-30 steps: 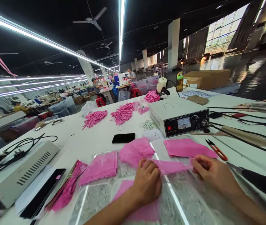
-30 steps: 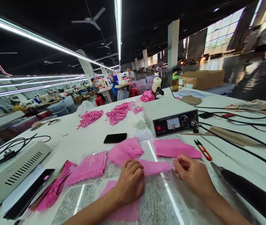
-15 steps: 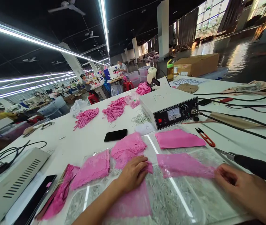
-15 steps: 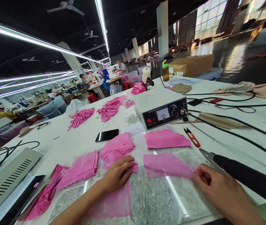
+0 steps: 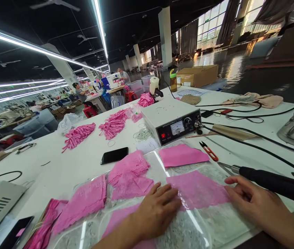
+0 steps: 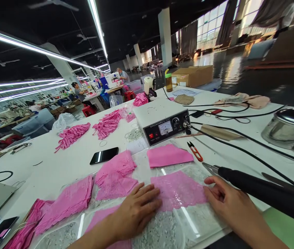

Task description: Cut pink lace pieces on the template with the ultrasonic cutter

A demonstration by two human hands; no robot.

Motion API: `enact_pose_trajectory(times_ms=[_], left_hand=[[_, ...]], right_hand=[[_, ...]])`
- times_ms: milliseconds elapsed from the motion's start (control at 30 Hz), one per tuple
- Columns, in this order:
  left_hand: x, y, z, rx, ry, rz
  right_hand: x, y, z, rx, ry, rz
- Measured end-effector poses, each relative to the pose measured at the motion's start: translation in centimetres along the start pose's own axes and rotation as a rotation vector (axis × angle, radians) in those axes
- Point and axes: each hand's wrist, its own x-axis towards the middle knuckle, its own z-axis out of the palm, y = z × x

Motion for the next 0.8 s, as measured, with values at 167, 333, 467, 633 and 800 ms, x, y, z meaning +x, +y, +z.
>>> enact_pose_trajectory(times_ms=[167,333,467,633,800], left_hand=[[0.1,1.1,-0.1,-0.043,0.020,0.023],[3.1,-1.7,-1.3,-0.056,0.075,-0.200],[7.3,-5.5,-2.1,-0.036,0.104,-0.332],[10.0,-7.9,-1.8,-0.079,0.002,-0.357],[10.2,-8.4,-1.3,-0.120,-0.048,-0.362]], right_hand=[[1.0,0.0,-0.2,0.188,0.042,0.037],[5.0,-4.3,0.3,0.207,0.019,-0.170],[9.2,-6.8,2.5,0.148,-0.088,-0.327],[11.1,-7.3,4.3,0.033,-0.160,-0.426],[10.9,-6.6,4.4,-0.016,-0.178,-0.461]])
